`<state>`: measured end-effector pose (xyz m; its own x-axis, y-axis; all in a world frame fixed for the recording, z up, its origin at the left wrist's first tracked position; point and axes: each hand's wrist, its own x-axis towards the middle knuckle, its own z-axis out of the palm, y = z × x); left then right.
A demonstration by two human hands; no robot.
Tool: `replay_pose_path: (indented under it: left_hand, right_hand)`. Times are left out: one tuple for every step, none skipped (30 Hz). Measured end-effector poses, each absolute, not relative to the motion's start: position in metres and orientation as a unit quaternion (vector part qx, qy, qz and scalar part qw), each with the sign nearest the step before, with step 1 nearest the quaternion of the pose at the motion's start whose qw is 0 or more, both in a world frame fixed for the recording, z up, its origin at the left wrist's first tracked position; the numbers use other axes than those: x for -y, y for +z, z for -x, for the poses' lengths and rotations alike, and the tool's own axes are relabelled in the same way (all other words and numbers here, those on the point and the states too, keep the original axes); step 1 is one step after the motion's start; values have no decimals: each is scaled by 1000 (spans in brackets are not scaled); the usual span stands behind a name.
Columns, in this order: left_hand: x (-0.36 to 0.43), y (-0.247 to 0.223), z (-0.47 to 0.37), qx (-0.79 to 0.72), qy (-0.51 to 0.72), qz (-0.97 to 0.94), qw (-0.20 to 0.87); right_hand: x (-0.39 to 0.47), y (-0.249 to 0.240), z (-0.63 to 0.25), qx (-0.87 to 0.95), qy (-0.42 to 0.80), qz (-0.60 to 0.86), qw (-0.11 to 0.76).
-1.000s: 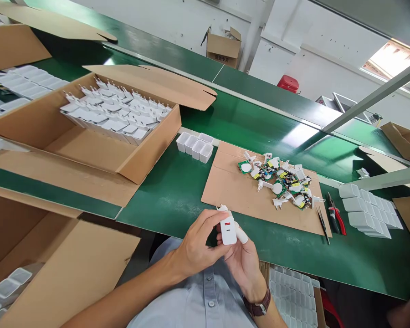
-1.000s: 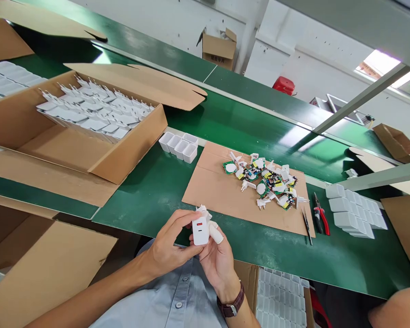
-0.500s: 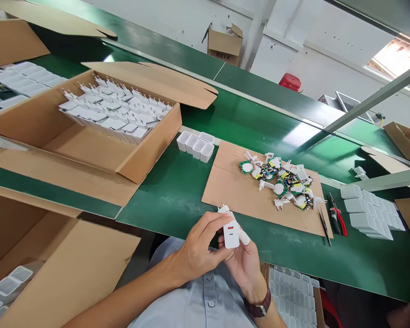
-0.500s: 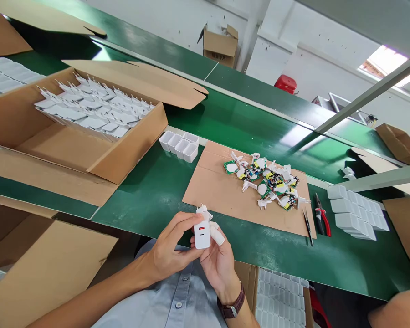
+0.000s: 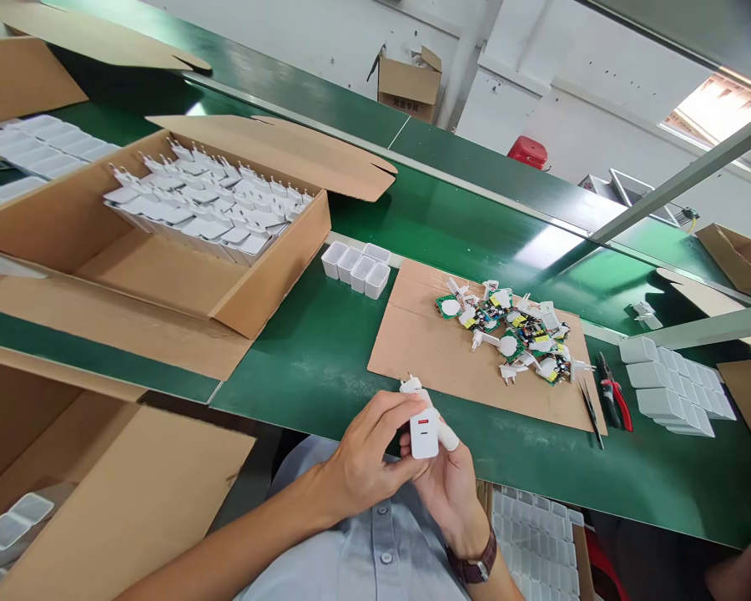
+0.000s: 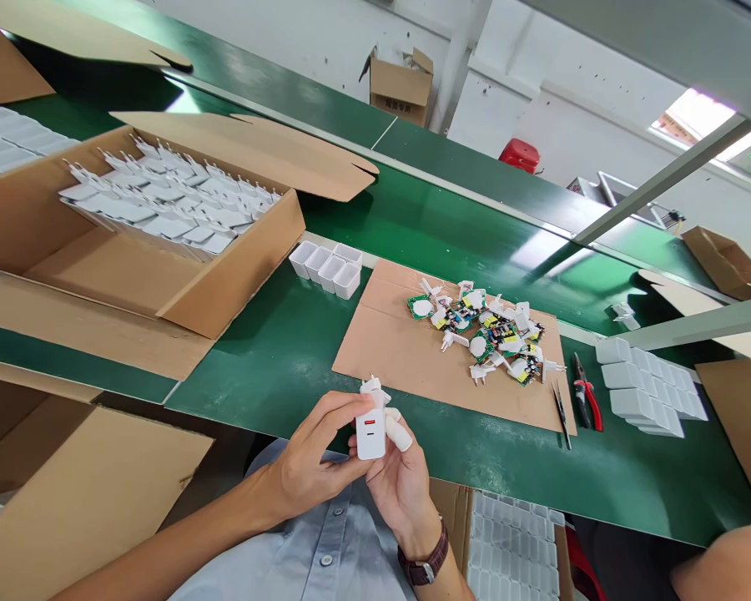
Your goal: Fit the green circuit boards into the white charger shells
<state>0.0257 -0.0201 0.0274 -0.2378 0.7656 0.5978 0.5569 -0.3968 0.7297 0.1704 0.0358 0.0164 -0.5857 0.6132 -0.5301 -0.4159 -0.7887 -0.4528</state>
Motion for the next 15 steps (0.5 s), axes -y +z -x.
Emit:
replay_pose_path:
  left_hand:
    - [20,28,-26,-539,572,-611,91]
    - [20,28,-26,-537,574,-611,90]
    - [20,28,-26,-536,575,-611,90]
    - [20,28,-26,-535,577,-610,89]
    - [19,28,-26,-534,579,-610,89]
    - [19,28,-26,-534,579,-610,90]
    - [19,28,-26,-534,580,-609,90]
    - [18,28,-26,-535,579,-608,89]
    - [18,28,-26,-537,578,-608,89]
    - [18,28,-26,-540,575,-608,90]
    - [17,28,-26,-544,571,-608,91]
    - [18,29,-26,-547,568,-609,93]
    - [18,29,-25,-548,564,-610,96]
    - [18,29,-25,-549,560,-612,100]
    - [18,29,-25,-549,559,-613,102]
  right_hand:
    - [-36,17,-170,141,879,348,293]
    - [-36,18,-170,141,879,348,294]
    - [-35,18,-170,143,879,347,294]
    - [-35,19,-169,145,879,348,294]
    - [-35,20,-169,146,878,348,294]
    - [-35,20,-169,147,878,349,292]
    - [-35,21,-169,148,877,351,292]
    - [-35,21,-169,148,877,353,291]
    - [-35,22,-169,148,876,355,291]
    - [-35,22,-169,148,876,356,290]
    - [-35,23,-169,147,876,356,289]
    - [-34,23,-169,147,877,356,289]
    - [-34,23,-169,147,877,355,289]
    - [-34,22,-170,148,878,353,287]
    - [-34,22,-170,149,879,352,286]
